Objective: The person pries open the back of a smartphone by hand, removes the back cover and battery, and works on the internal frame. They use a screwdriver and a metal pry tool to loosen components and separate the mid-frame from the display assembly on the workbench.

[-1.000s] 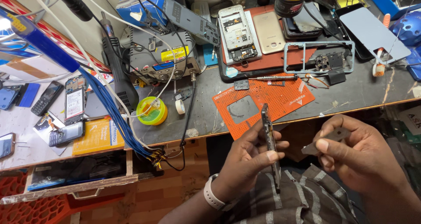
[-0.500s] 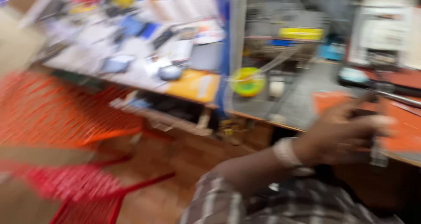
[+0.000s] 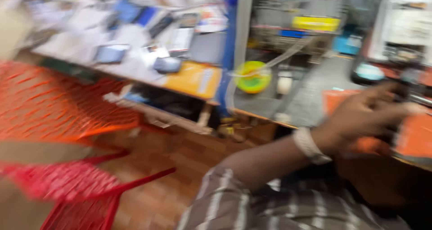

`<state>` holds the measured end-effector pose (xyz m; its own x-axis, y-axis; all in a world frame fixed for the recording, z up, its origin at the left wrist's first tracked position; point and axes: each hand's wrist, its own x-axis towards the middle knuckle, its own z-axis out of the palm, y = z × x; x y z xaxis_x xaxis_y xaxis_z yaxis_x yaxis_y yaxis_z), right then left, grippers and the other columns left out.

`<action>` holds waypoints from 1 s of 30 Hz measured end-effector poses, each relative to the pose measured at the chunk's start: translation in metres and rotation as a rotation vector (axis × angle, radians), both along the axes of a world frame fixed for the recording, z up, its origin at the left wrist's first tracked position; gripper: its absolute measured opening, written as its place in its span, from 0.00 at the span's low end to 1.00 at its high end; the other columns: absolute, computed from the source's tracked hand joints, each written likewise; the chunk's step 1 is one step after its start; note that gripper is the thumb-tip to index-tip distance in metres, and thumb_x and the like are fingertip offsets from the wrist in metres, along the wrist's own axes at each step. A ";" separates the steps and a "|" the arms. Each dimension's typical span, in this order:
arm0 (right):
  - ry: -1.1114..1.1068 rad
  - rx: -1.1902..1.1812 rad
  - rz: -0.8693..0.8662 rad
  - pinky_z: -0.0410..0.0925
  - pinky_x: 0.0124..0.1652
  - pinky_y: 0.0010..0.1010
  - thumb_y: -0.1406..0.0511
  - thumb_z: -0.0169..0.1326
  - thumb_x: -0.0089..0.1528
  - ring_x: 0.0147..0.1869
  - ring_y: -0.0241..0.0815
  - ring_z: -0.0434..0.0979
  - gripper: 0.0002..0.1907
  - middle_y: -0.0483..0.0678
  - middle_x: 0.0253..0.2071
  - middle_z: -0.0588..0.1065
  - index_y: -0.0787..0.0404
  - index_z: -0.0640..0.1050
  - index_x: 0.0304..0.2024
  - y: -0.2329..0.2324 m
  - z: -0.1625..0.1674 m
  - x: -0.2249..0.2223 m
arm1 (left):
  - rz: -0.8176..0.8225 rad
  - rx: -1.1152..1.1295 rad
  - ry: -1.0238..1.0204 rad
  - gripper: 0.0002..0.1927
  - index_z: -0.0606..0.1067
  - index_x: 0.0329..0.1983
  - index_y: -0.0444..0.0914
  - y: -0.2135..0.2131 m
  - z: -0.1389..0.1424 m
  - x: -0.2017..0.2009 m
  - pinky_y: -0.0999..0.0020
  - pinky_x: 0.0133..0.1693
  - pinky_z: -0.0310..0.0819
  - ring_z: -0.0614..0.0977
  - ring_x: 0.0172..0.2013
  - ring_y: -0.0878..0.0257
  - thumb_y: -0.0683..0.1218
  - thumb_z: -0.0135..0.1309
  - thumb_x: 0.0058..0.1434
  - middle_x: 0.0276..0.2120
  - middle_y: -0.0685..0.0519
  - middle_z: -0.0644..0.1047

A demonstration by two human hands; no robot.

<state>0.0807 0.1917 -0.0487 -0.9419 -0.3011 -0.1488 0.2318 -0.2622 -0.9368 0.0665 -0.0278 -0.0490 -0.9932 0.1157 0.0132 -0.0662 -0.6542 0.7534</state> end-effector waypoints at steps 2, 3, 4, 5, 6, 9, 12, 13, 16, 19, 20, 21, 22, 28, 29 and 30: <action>0.051 -0.035 -0.024 0.73 0.38 0.33 0.70 0.55 0.71 0.38 0.46 0.80 0.05 0.58 0.36 0.78 0.67 0.74 0.46 0.008 0.011 -0.013 | -0.020 -0.197 -0.059 0.34 0.66 0.69 0.31 -0.009 0.010 0.005 0.76 0.35 0.74 0.76 0.35 0.73 0.50 0.59 0.64 0.37 0.57 0.74; 0.079 -0.067 -0.034 0.74 0.38 0.33 0.70 0.55 0.71 0.39 0.46 0.80 0.05 0.58 0.37 0.78 0.66 0.74 0.46 0.013 0.017 -0.019 | -0.042 -0.100 0.019 0.35 0.65 0.72 0.30 -0.009 0.016 0.006 0.74 0.32 0.71 0.72 0.32 0.72 0.49 0.62 0.66 0.34 0.59 0.68; 0.109 -0.098 -0.045 0.74 0.39 0.33 0.70 0.55 0.72 0.39 0.46 0.80 0.05 0.58 0.37 0.78 0.66 0.74 0.46 0.015 0.021 -0.027 | -0.061 -0.113 -0.008 0.36 0.63 0.75 0.31 -0.012 0.022 0.006 0.75 0.35 0.70 0.73 0.35 0.71 0.46 0.61 0.67 0.35 0.59 0.68; 0.133 -0.132 -0.049 0.74 0.39 0.34 0.69 0.55 0.72 0.39 0.47 0.81 0.05 0.58 0.37 0.78 0.66 0.74 0.47 0.017 0.023 -0.034 | -0.065 -0.095 -0.084 0.37 0.62 0.75 0.32 -0.012 0.029 0.005 0.72 0.39 0.75 0.77 0.38 0.68 0.45 0.60 0.65 0.38 0.57 0.71; 0.157 -0.164 -0.058 0.75 0.39 0.34 0.69 0.55 0.72 0.40 0.47 0.81 0.05 0.58 0.37 0.78 0.66 0.74 0.47 0.017 0.024 -0.041 | -0.057 -0.083 -0.168 0.38 0.60 0.74 0.33 -0.013 0.036 0.006 0.70 0.42 0.79 0.81 0.42 0.65 0.44 0.59 0.62 0.41 0.55 0.75; 0.131 -0.163 -0.079 0.76 0.40 0.35 0.69 0.54 0.71 0.39 0.46 0.81 0.06 0.57 0.39 0.78 0.65 0.74 0.48 0.017 0.018 -0.056 | -0.069 -0.082 -0.212 0.39 0.59 0.76 0.33 -0.011 0.052 0.004 0.65 0.45 0.81 0.82 0.44 0.60 0.43 0.59 0.63 0.44 0.52 0.73; 0.147 -0.269 -0.058 0.76 0.40 0.34 0.70 0.53 0.70 0.39 0.46 0.82 0.06 0.58 0.39 0.79 0.65 0.73 0.49 0.022 0.010 -0.059 | -0.102 -0.097 -0.244 0.41 0.55 0.76 0.35 -0.012 0.057 0.002 0.63 0.46 0.82 0.83 0.46 0.57 0.43 0.58 0.62 0.49 0.49 0.74; 0.146 -0.274 -0.051 0.76 0.40 0.34 0.71 0.53 0.69 0.39 0.46 0.82 0.07 0.59 0.39 0.79 0.66 0.73 0.49 0.025 0.008 -0.059 | -0.114 -0.098 -0.231 0.42 0.55 0.76 0.35 -0.013 0.056 0.002 0.62 0.47 0.82 0.83 0.47 0.56 0.44 0.59 0.62 0.50 0.49 0.73; 0.131 -0.286 -0.025 0.76 0.40 0.34 0.72 0.53 0.69 0.39 0.47 0.83 0.07 0.60 0.39 0.79 0.66 0.72 0.50 0.029 0.004 -0.058 | -0.161 -0.090 -0.208 0.44 0.54 0.78 0.32 -0.015 0.051 0.005 0.61 0.49 0.82 0.82 0.49 0.54 0.46 0.61 0.62 0.51 0.47 0.73; 0.129 -0.289 -0.005 0.76 0.40 0.34 0.72 0.52 0.69 0.39 0.48 0.83 0.07 0.61 0.39 0.80 0.67 0.72 0.50 0.030 0.002 -0.059 | -0.224 -0.076 -0.187 0.47 0.54 0.79 0.30 -0.018 0.049 0.007 0.58 0.50 0.82 0.82 0.50 0.52 0.48 0.63 0.61 0.53 0.46 0.72; 0.137 -0.282 -0.006 0.76 0.40 0.34 0.72 0.52 0.69 0.39 0.48 0.83 0.07 0.61 0.39 0.80 0.67 0.72 0.49 0.030 0.002 -0.058 | -0.235 -0.072 -0.177 0.49 0.54 0.79 0.31 -0.019 0.049 0.008 0.57 0.50 0.83 0.82 0.51 0.52 0.49 0.64 0.61 0.53 0.46 0.72; 0.143 -0.275 -0.004 0.76 0.40 0.34 0.73 0.52 0.69 0.40 0.48 0.83 0.06 0.61 0.38 0.80 0.68 0.72 0.49 0.031 0.001 -0.058 | -0.245 -0.067 -0.168 0.50 0.53 0.79 0.32 -0.019 0.048 0.009 0.55 0.50 0.83 0.82 0.52 0.51 0.50 0.65 0.60 0.53 0.45 0.72; 0.150 -0.263 -0.006 0.76 0.40 0.34 0.73 0.52 0.69 0.40 0.47 0.83 0.06 0.61 0.38 0.80 0.68 0.72 0.49 0.031 0.001 -0.057 | -0.256 -0.046 -0.168 0.50 0.53 0.80 0.32 -0.020 0.048 0.009 0.55 0.51 0.83 0.82 0.52 0.50 0.51 0.65 0.60 0.54 0.45 0.71; 0.141 -0.244 0.010 0.75 0.40 0.33 0.74 0.51 0.69 0.41 0.47 0.83 0.06 0.62 0.40 0.80 0.69 0.72 0.49 0.033 -0.001 -0.053 | -0.279 0.029 -0.168 0.52 0.53 0.80 0.32 -0.022 0.041 0.010 0.54 0.55 0.81 0.81 0.55 0.49 0.49 0.68 0.59 0.57 0.44 0.70; 0.135 -0.235 0.005 0.75 0.40 0.33 0.74 0.51 0.69 0.41 0.48 0.83 0.06 0.62 0.40 0.80 0.69 0.72 0.49 0.033 -0.001 -0.053 | -0.277 0.018 -0.169 0.51 0.53 0.80 0.32 -0.022 0.040 0.010 0.54 0.55 0.81 0.81 0.56 0.49 0.48 0.68 0.59 0.57 0.43 0.70; 0.130 -0.225 0.000 0.75 0.40 0.33 0.73 0.51 0.69 0.40 0.48 0.83 0.06 0.63 0.40 0.80 0.70 0.72 0.49 0.033 -0.001 -0.053 | -0.275 0.007 -0.170 0.51 0.54 0.80 0.32 -0.022 0.039 0.009 0.54 0.55 0.81 0.80 0.56 0.49 0.46 0.68 0.59 0.57 0.43 0.70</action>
<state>0.0275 0.2242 -0.0496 -0.9488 -0.3127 0.0445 0.1130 -0.4674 -0.8768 0.0759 -0.0500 -0.0101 -0.9125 0.3810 -0.1489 -0.3663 -0.5992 0.7119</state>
